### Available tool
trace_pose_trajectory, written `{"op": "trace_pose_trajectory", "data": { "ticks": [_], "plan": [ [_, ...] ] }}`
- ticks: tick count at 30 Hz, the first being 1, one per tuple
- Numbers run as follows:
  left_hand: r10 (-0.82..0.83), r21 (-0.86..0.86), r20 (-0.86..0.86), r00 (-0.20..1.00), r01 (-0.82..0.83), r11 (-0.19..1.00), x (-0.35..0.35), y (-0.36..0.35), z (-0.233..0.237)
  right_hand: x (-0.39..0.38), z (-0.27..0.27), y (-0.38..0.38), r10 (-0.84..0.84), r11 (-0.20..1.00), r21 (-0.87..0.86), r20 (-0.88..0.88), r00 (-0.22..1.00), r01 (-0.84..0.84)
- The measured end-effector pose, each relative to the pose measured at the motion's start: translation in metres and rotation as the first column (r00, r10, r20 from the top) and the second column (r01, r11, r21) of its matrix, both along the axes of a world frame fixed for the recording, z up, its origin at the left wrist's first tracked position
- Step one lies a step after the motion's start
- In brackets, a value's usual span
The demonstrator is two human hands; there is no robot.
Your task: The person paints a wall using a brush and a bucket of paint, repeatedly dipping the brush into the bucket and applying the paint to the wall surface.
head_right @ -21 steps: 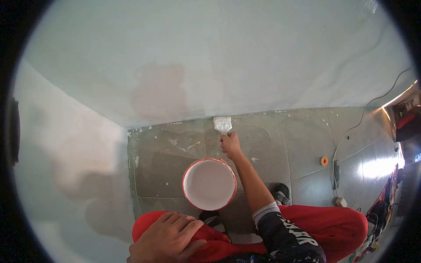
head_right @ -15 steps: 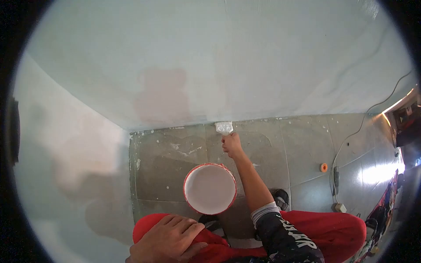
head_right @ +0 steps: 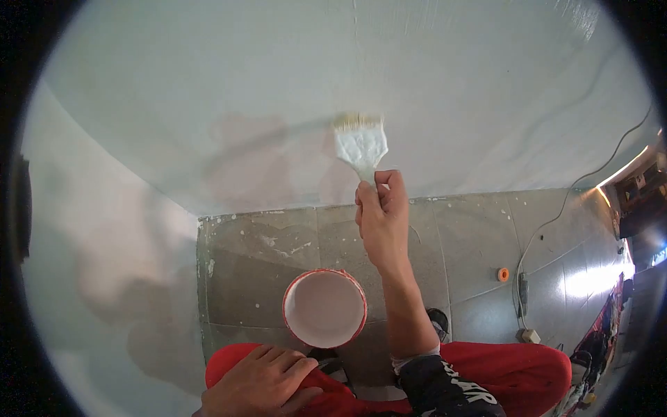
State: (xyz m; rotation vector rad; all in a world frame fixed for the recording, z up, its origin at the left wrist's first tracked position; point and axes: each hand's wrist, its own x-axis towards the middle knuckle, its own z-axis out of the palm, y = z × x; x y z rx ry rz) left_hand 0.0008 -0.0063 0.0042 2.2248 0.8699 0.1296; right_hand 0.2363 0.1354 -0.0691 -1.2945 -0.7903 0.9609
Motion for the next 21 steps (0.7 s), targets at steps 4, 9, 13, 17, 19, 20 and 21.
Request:
{"op": "trace_pose_trajectory", "data": {
  "ticks": [4, 9, 13, 17, 19, 20, 21],
  "plan": [
    [-0.002, -0.012, 0.0, 1.0, 0.002, 1.0, -0.001, 0.001, 0.002, -0.002, -0.016, 0.002, -0.005, 0.996, 0.088, 0.007, 1.0, 0.005],
    [0.023, -0.036, 0.008, 1.0, -0.023, 0.999, -0.003, -0.002, 0.003, 0.004, -0.148, 0.029, -0.039, 0.997, -0.07, 0.071, 0.997, 0.044],
    [0.014, -0.031, 0.001, 1.0, -0.014, 0.999, -0.007, -0.007, 0.003, 0.006, -0.204, 0.021, -0.067, 0.917, -0.398, -0.082, 0.994, 0.029],
    [-0.12, -0.03, -0.078, 0.99, 0.118, 0.993, -0.008, 0.0, -0.001, 0.014, -0.214, 0.015, -0.051, 0.861, -0.508, -0.136, 0.989, -0.025],
    [-0.061, 0.007, -0.02, 0.998, 0.062, 0.998, -0.008, -0.008, -0.003, 0.016, -0.18, 0.027, -0.044, 0.893, -0.449, -0.098, 0.994, -0.004],
    [0.0, 0.033, 0.041, 0.999, -0.001, 0.999, -0.007, -0.012, -0.003, 0.018, -0.153, 0.034, -0.037, 0.919, -0.395, -0.059, 0.998, 0.01],
    [-0.004, 0.031, 0.042, 0.999, 0.003, 1.0, -0.006, -0.012, -0.003, 0.017, -0.118, 0.04, -0.033, 0.937, -0.348, -0.064, 0.997, 0.008]
  ]
}}
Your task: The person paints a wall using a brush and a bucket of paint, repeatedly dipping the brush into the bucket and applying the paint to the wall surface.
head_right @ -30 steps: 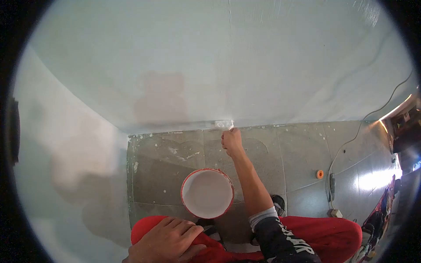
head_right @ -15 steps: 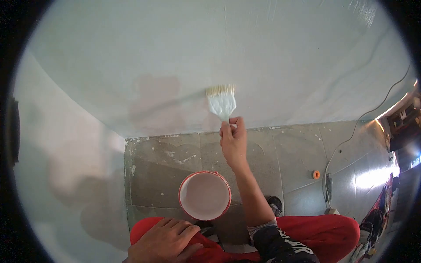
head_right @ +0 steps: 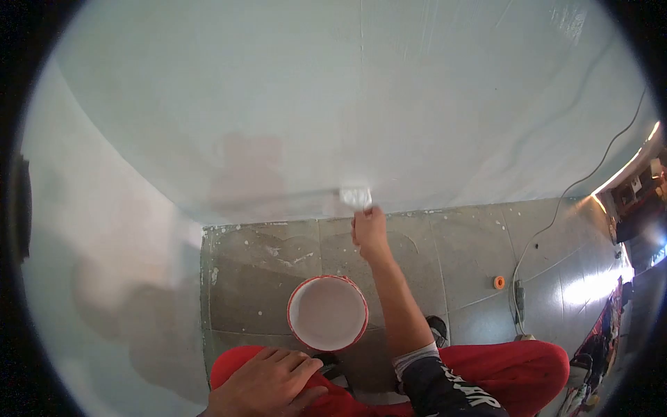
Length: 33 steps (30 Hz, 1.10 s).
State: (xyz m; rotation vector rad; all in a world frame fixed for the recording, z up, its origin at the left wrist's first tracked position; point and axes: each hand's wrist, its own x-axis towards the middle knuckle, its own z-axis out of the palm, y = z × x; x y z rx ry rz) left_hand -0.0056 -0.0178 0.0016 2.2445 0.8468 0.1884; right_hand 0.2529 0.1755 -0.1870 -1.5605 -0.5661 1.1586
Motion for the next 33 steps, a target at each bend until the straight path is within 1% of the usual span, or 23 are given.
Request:
{"op": "trace_pose_trajectory", "data": {
  "ticks": [1, 2, 3, 4, 5, 7, 8, 9, 10, 11, 13, 14, 15, 17, 19, 21, 23, 25, 26, 28, 32, 33],
  "plan": [
    [-0.004, 0.009, -0.015, 1.0, 0.004, 1.0, 0.001, 0.001, 0.0, -0.004, 0.037, 0.001, -0.002, 0.999, 0.049, -0.003, 1.0, 0.002],
    [-0.009, 0.018, -0.028, 1.0, 0.01, 1.0, 0.003, 0.003, 0.0, -0.01, 0.065, -0.005, -0.01, 0.999, 0.047, 0.001, 1.0, 0.01],
    [-0.018, 0.02, -0.02, 1.0, 0.018, 1.0, 0.004, 0.007, -0.001, -0.017, 0.091, -0.009, 0.009, 0.992, 0.125, 0.007, 1.0, -0.01],
    [-0.086, 0.012, -0.059, 0.995, 0.087, 0.996, 0.006, 0.013, -0.005, -0.023, 0.114, -0.012, 0.03, 0.978, 0.207, 0.017, 0.999, -0.033],
    [-0.153, 0.003, -0.101, 0.983, 0.154, 0.988, 0.006, 0.018, -0.007, -0.025, 0.134, -0.015, 0.024, 0.977, 0.213, 0.024, 0.999, -0.029],
    [-0.168, 0.017, -0.079, 0.983, 0.17, 0.985, 0.007, 0.018, -0.01, -0.03, 0.168, -0.018, 0.036, 0.946, 0.32, 0.047, 0.998, -0.049],
    [-0.176, 0.024, -0.061, 0.983, 0.177, 0.984, 0.006, 0.018, -0.01, -0.032, 0.183, -0.02, 0.034, 0.945, 0.325, 0.05, 0.998, -0.048],
    [-0.175, 0.028, -0.058, 0.983, 0.177, 0.984, 0.006, 0.019, -0.009, -0.034, 0.196, -0.021, 0.026, 0.911, 0.406, 0.107, 0.994, -0.067],
    [-0.168, 0.002, -0.073, 0.983, 0.169, 0.986, 0.006, 0.02, -0.008, -0.036, 0.21, -0.022, 0.013, 0.872, 0.482, 0.162, 0.987, -0.091],
    [-0.163, -0.026, -0.09, 0.983, 0.161, 0.987, 0.006, 0.02, -0.007, -0.039, 0.226, -0.023, 0.012, 0.872, 0.482, 0.164, 0.986, -0.09],
    [-0.154, -0.052, -0.11, 0.982, 0.149, 0.988, 0.007, 0.022, -0.003, -0.042, 0.252, -0.022, -0.034, 0.779, 0.619, 0.199, 0.979, -0.099],
    [-0.142, -0.074, -0.131, 0.981, 0.133, 0.988, 0.008, 0.023, -0.001, -0.042, 0.257, -0.018, -0.052, 0.771, 0.63, 0.199, 0.979, -0.087],
    [-0.141, -0.07, -0.131, 0.981, 0.133, 0.989, 0.007, 0.023, 0.0, -0.042, 0.253, -0.016, -0.052, 0.769, 0.633, 0.2, 0.978, -0.088],
    [-0.139, -0.063, -0.14, 0.98, 0.131, 0.989, 0.005, 0.023, 0.0, -0.039, 0.225, -0.007, -0.072, 0.803, 0.593, 0.198, 0.978, -0.061],
    [-0.121, -0.058, -0.122, 0.985, 0.114, 0.992, 0.003, 0.022, 0.0, -0.038, 0.164, 0.0, -0.067, 0.865, 0.502, 0.083, 0.994, 0.016],
    [-0.101, -0.057, -0.11, 0.989, 0.095, 0.994, 0.001, 0.02, 0.001, -0.034, 0.101, -0.008, -0.059, 0.953, 0.298, -0.015, 0.998, 0.06],
    [-0.081, -0.079, -0.11, 0.991, 0.072, 0.994, -0.001, 0.016, 0.003, -0.022, 0.033, -0.014, -0.031, 0.996, 0.077, -0.111, 0.993, 0.04],
    [-0.065, -0.068, -0.116, 0.991, 0.057, 0.996, -0.002, 0.011, 0.003, -0.015, -0.02, -0.024, -0.029, 0.998, -0.052, -0.059, 0.998, 0.026],
    [-0.053, -0.055, -0.11, 0.993, 0.047, 0.997, -0.001, 0.01, 0.003, -0.013, -0.032, -0.029, -0.019, 0.998, -0.056, -0.073, 0.997, 0.015],
    [-0.037, -0.096, -0.158, 0.987, 0.022, 0.995, 0.004, 0.009, 0.008, -0.008, -0.054, -0.042, -0.01, 0.978, -0.207, -0.096, 0.995, -0.01],
    [-0.042, -0.152, -0.252, 0.967, 0.003, 0.988, 0.022, 0.012, 0.015, -0.005, -0.053, -0.055, 0.028, 0.967, -0.244, -0.187, 0.982, -0.074],
    [-0.049, -0.166, -0.275, 0.96, 0.003, 0.986, 0.025, 0.012, 0.013, -0.005, -0.055, -0.054, 0.098, 0.97, -0.187, -0.284, 0.954, -0.155]
  ]
}}
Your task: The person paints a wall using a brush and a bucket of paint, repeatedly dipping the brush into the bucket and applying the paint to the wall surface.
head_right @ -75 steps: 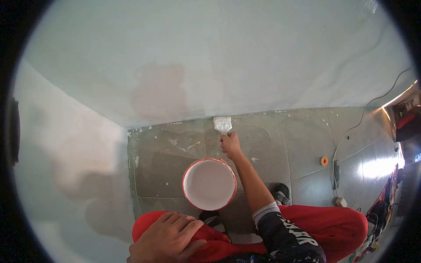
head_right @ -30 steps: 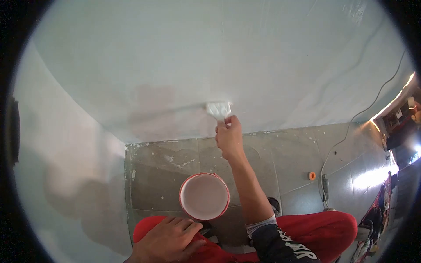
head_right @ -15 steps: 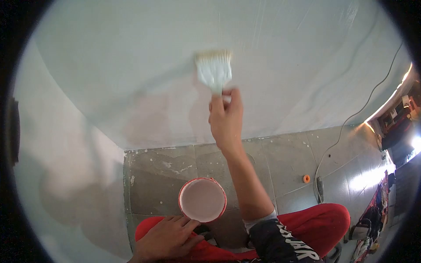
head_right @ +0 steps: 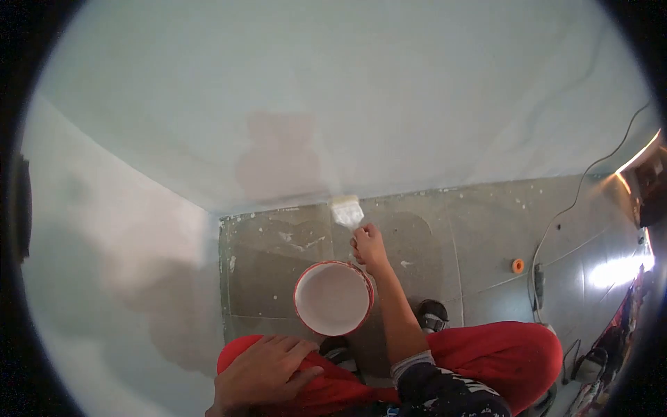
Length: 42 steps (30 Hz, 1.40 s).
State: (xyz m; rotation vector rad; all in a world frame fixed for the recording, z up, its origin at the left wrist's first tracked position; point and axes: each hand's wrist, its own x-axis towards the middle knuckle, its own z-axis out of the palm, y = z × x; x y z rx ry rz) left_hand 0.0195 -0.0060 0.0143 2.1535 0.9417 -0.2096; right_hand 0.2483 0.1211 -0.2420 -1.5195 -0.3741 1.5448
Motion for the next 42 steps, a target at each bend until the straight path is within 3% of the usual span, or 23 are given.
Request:
{"op": "trace_pose_trajectory", "data": {
  "ticks": [2, 4, 5, 7, 11, 14, 17, 18, 19, 20, 21, 23, 24, 26, 27, 29, 33, 35, 36, 38, 39, 41, 42],
  "plan": [
    [0.058, -0.006, -0.014, 0.998, -0.059, 0.998, 0.004, 0.0, -0.006, 0.002, -0.005, 0.005, 0.052, 0.998, 0.049, -0.127, 0.991, -0.046],
    [0.092, -0.003, -0.097, 0.991, -0.092, 0.996, 0.015, 0.0, 0.003, 0.009, -0.014, 0.007, 0.279, 0.958, 0.133, -0.222, 0.934, -0.255],
    [0.132, 0.01, -0.152, 0.979, -0.132, 0.991, 0.02, -0.002, 0.009, 0.012, -0.019, 0.008, 0.27, 0.961, 0.125, -0.242, 0.932, -0.246],
    [0.183, 0.009, -0.252, 0.95, -0.187, 0.982, 0.025, -0.009, 0.019, 0.013, -0.03, 0.012, 0.449, 0.892, 0.27, -0.435, 0.781, -0.362],
    [0.332, -0.059, -0.49, 0.806, -0.41, 0.91, 0.055, -0.009, 0.041, -0.008, -0.042, 0.025, 0.571, 0.821, 0.361, -0.52, 0.635, -0.443],
    [0.233, -0.086, -0.548, 0.804, -0.331, 0.94, 0.053, -0.008, 0.018, -0.014, -0.049, 0.033, 0.643, 0.76, 0.365, -0.536, 0.546, -0.537],
    [0.135, -0.121, -0.575, 0.807, -0.247, 0.961, 0.094, 0.02, 0.043, -0.016, -0.053, 0.033, 0.629, 0.77, 0.341, -0.549, 0.55, -0.54],
    [0.114, -0.125, -0.564, 0.818, -0.221, 0.967, 0.107, 0.025, 0.051, -0.019, -0.05, 0.029, 0.614, 0.779, 0.326, -0.569, 0.547, -0.536],
    [0.143, -0.033, -0.441, 0.886, -0.175, 0.984, 0.118, 0.03, 0.058, -0.023, -0.048, 0.029, 0.601, 0.787, 0.314, -0.584, 0.545, -0.532],
    [0.159, 0.066, -0.303, 0.94, -0.145, 0.987, 0.125, 0.035, 0.061, -0.026, -0.048, 0.031, 0.646, 0.755, 0.332, -0.528, 0.552, -0.566],
    [0.14, 0.069, -0.289, 0.947, -0.126, 0.99, 0.128, 0.038, 0.062, -0.035, -0.051, 0.032, 0.687, 0.721, 0.344, -0.474, 0.551, -0.602],
    [0.244, -0.029, -0.102, 0.965, -0.248, 0.968, 0.123, 0.033, 0.062, -0.063, -0.067, 0.029, 0.683, 0.731, 0.375, -0.389, 0.619, -0.57],
    [0.225, -0.03, -0.086, 0.97, -0.229, 0.973, 0.117, 0.03, 0.062, -0.064, -0.063, 0.028, 0.671, 0.741, 0.367, -0.378, 0.638, -0.562],
    [0.191, 0.0, -0.283, 0.94, -0.199, 0.98, 0.099, 0.028, 0.064, -0.065, -0.051, 0.032, 0.73, 0.683, 0.426, -0.432, 0.53, -0.593],
    [0.177, 0.012, -0.258, 0.95, -0.18, 0.984, 0.089, 0.027, 0.067, -0.065, -0.052, 0.032, 0.726, 0.688, 0.423, -0.407, 0.554, -0.59],
    [0.203, 0.029, -0.434, 0.878, -0.211, 0.977, 0.067, 0.019, 0.074, -0.065, -0.054, 0.029, 0.798, 0.602, 0.442, -0.329, 0.505, -0.665],
    [0.363, 0.083, -0.421, 0.831, -0.364, 0.928, 0.024, 0.013, 0.088, -0.069, -0.047, 0.028, 0.813, 0.582, 0.442, -0.282, 0.51, -0.683],
    [0.209, 0.23, -0.267, 0.941, -0.149, 0.962, -0.019, 0.01, 0.073, -0.071, -0.045, 0.026, 0.808, 0.589, 0.409, -0.313, 0.499, -0.697],
    [0.209, 0.226, -0.256, 0.944, -0.151, 0.962, -0.022, 0.016, 0.073, -0.07, -0.043, 0.022, 0.791, 0.605, 0.378, -0.385, 0.475, -0.701],
    [0.092, 0.188, -0.178, 0.98, -0.058, 0.98, -0.03, 0.018, 0.066, -0.057, -0.022, 0.008, 0.78, 0.625, 0.316, -0.305, 0.547, -0.714],
    [0.078, 0.194, -0.164, 0.983, -0.045, 0.98, -0.043, 0.018, 0.052, -0.051, -0.01, 0.007, 0.778, 0.627, 0.285, -0.182, 0.602, -0.725],
    [-0.203, 0.199, -0.078, 0.976, 0.215, 0.956, -0.065, 0.024, 0.026, -0.033, 0.017, 0.007, 0.761, 0.632, 0.241, -0.016, 0.648, -0.737],
    [-0.222, 0.205, -0.07, 0.972, 0.232, 0.951, -0.071, 0.024, 0.029, -0.025, 0.033, 0.011, 0.76, 0.627, 0.231, 0.026, 0.649, -0.744]
  ]
}}
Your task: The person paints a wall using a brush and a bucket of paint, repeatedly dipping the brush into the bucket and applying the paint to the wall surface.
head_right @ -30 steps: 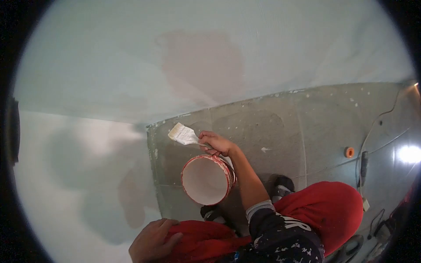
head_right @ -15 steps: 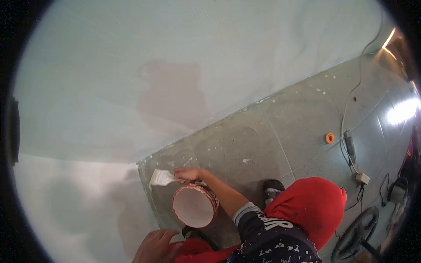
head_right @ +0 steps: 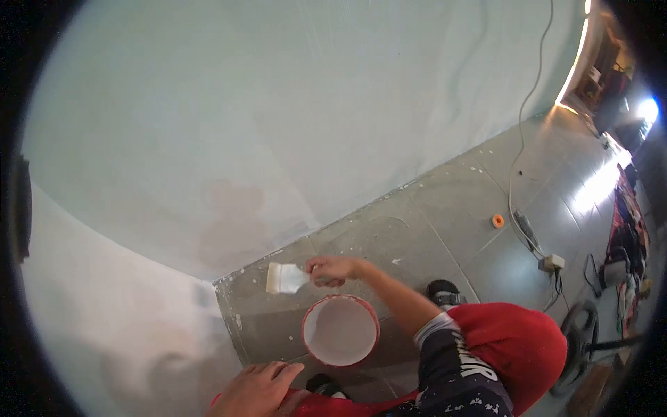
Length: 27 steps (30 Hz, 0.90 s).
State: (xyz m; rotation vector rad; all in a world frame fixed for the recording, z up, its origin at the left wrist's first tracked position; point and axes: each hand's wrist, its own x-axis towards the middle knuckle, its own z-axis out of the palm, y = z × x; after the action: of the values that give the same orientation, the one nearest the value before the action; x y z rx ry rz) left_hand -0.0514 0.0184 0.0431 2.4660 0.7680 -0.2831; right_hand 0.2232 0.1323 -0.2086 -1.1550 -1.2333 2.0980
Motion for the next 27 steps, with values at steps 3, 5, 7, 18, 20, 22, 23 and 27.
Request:
{"op": "trace_pose_trajectory", "data": {
  "ticks": [3, 5, 7, 18, 20, 22, 23, 27],
  "plan": [
    [0.04, -0.13, -0.194, 0.98, -0.066, 0.989, -0.014, 0.006, 0.008, 0.013, 0.066, 0.012, 0.026, 0.99, 0.126, 0.267, 0.963, -0.061],
    [0.019, 0.053, -0.09, 0.996, -0.015, 0.999, -0.023, 0.015, -0.011, 0.018, 0.108, 0.016, 0.019, 0.986, 0.148, 0.333, 0.943, -0.073],
    [-0.003, 0.045, -0.039, 0.999, 0.005, 0.999, -0.026, 0.022, -0.015, 0.023, 0.151, 0.017, 0.157, 0.96, 0.122, 0.511, 0.845, -0.252],
    [0.129, 0.023, -0.185, 0.974, -0.127, 0.992, -0.04, 0.008, -0.003, 0.029, 0.207, -0.029, 0.402, 0.817, -0.005, 0.723, 0.562, -0.577],
    [0.226, 0.054, -0.277, 0.934, -0.22, 0.974, -0.043, 0.005, -0.001, 0.023, 0.195, -0.036, 0.401, 0.776, 0.066, 0.717, 0.571, -0.628],
    [0.292, 0.084, -0.303, 0.907, -0.279, 0.957, -0.045, 0.001, 0.001, 0.018, 0.186, -0.04, 0.425, 0.734, 0.158, 0.652, 0.628, -0.661],
    [0.333, 0.094, -0.324, 0.886, -0.32, 0.943, -0.043, 0.0, 0.004, 0.018, 0.183, -0.04, 0.431, 0.714, 0.175, 0.653, 0.623, -0.677],
    [0.434, 0.114, -0.375, 0.819, -0.423, 0.899, -0.024, -0.005, 0.017, 0.019, 0.174, -0.036, 0.463, 0.604, 0.218, 0.687, 0.56, -0.767]
  ]
}}
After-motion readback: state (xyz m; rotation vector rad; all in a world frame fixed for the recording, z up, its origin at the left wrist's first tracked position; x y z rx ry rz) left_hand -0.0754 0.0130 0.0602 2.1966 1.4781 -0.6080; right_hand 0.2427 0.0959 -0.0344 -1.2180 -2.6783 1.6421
